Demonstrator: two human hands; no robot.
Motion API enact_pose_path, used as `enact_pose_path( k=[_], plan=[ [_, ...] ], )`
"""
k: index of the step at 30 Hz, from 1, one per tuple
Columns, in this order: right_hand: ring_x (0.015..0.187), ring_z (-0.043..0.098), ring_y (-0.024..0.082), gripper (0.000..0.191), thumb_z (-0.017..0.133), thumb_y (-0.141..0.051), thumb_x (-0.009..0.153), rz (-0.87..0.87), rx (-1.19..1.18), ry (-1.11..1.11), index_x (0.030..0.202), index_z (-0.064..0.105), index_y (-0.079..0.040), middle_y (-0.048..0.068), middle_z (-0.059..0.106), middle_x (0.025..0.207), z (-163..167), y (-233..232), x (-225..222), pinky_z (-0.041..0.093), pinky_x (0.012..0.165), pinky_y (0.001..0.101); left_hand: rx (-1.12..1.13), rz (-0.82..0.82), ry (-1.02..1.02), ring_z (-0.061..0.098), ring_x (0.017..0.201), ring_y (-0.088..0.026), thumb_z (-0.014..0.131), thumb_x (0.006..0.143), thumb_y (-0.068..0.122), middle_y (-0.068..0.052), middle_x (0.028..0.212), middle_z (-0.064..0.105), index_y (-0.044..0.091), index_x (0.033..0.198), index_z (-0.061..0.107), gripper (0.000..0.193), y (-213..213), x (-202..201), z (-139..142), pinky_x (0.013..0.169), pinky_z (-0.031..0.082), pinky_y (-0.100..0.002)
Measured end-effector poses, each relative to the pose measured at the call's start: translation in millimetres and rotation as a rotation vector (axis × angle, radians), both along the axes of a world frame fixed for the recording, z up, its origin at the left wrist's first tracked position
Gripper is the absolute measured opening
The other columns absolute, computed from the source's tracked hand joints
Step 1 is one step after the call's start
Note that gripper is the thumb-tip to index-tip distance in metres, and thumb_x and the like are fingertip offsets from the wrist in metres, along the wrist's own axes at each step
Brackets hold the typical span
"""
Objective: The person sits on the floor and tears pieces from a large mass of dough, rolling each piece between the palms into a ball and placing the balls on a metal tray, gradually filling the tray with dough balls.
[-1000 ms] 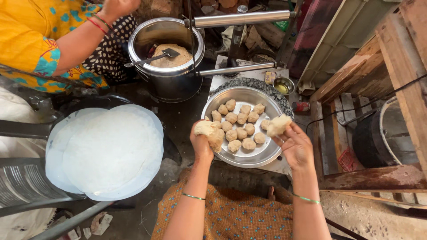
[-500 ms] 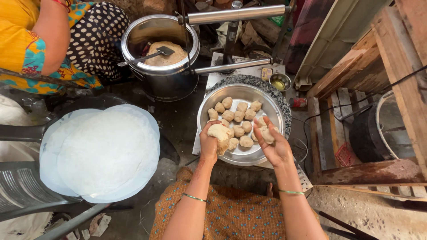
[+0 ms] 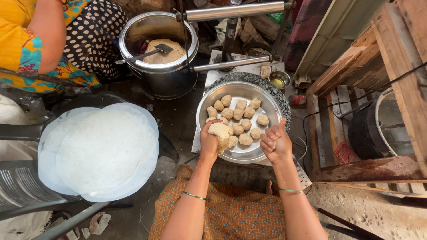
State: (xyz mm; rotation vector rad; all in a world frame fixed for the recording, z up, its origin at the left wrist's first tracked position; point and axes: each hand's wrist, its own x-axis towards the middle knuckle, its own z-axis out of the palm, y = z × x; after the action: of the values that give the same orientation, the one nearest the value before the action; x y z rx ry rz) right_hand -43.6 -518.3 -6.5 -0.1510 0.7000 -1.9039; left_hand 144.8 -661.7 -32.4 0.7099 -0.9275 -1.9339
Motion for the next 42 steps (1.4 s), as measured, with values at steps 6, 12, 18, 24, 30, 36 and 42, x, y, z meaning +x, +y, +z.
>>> enact_pose_path(
  k=[6,12,18,24,30,36,42],
  plan=[
    [0.07,0.061,0.019,0.031,0.051,-0.043,0.101,-0.136,0.237,0.095,0.096,0.059,-0.014,0.004,0.062,0.084,26.9,-3.6,13.2,0.055,0.058,0.0312,0.012,0.007,-0.038,0.068,0.093,-0.016,0.046,0.084,-0.013,-0.008,0.1,0.072,0.002,0.104,0.069,0.034,0.0,1.6,1.9,0.083,0.054,-0.028],
    [0.102,0.067,0.027,0.036,0.063,-0.024,0.098,-0.064,0.282,0.093,0.126,0.061,-0.001,0.016,0.069,0.117,13.9,-2.2,5.1,0.063,0.079,0.0328,-0.03,-0.005,-0.022,0.068,0.092,-0.017,0.046,0.085,-0.013,-0.009,0.1,0.072,0.001,0.103,0.069,0.033,-0.7,1.4,2.0,0.081,0.056,-0.029],
    [0.085,0.066,0.025,0.021,0.072,-0.014,0.1,0.027,-0.083,-0.284,0.103,0.06,0.003,0.019,0.063,0.096,-9.1,2.2,-8.4,0.061,0.064,0.0265,-0.007,-0.04,0.037,0.069,0.089,-0.019,0.047,0.087,-0.013,-0.01,0.101,0.071,0.001,0.104,0.068,0.03,0.8,-0.2,1.0,0.078,0.057,-0.031],
    [0.083,0.062,0.012,0.026,0.06,-0.002,0.089,-0.144,0.16,-0.108,0.114,0.064,-0.001,0.011,0.067,0.107,10.7,-3.5,3.4,0.055,0.062,0.0159,0.006,-0.078,0.025,0.07,0.093,-0.018,0.047,0.088,-0.012,-0.01,0.102,0.072,0.002,0.105,0.068,0.03,1.7,-1.1,0.1,0.081,0.058,-0.031],
    [0.063,0.049,0.011,0.038,0.062,-0.042,0.099,-0.096,-0.095,-0.12,0.08,0.053,-0.01,0.003,0.053,0.08,2.7,0.9,-2.9,0.037,0.045,0.0185,-0.028,-0.085,-0.009,0.07,0.092,-0.017,0.049,0.089,-0.012,-0.009,0.101,0.072,0.002,0.105,0.068,0.029,5.6,-3.6,-1.6,0.081,0.057,-0.03],
    [0.05,0.042,0.008,0.056,0.056,-0.058,0.107,-0.183,0.041,0.149,0.07,0.045,-0.017,-0.002,0.045,0.065,7.3,5.3,-3.1,0.03,0.036,0.0203,-0.01,-0.091,-0.02,0.07,0.09,-0.017,0.05,0.089,-0.013,-0.008,0.1,0.072,0.002,0.104,0.068,0.028,7.0,-3.6,1.0,0.079,0.057,-0.03],
    [0.092,0.069,0.022,0.027,0.058,-0.023,0.092,-0.173,0.37,0.279,0.116,0.057,-0.011,0.009,0.066,0.108,29.9,2.5,2.9,0.062,0.077,0.0324,-0.025,-0.003,-0.005,0.068,0.092,-0.018,0.046,0.085,-0.014,-0.01,0.101,0.072,0.0,0.104,0.07,0.033,3.3,-2.5,0.0,0.083,0.057,-0.03]
  ],
)
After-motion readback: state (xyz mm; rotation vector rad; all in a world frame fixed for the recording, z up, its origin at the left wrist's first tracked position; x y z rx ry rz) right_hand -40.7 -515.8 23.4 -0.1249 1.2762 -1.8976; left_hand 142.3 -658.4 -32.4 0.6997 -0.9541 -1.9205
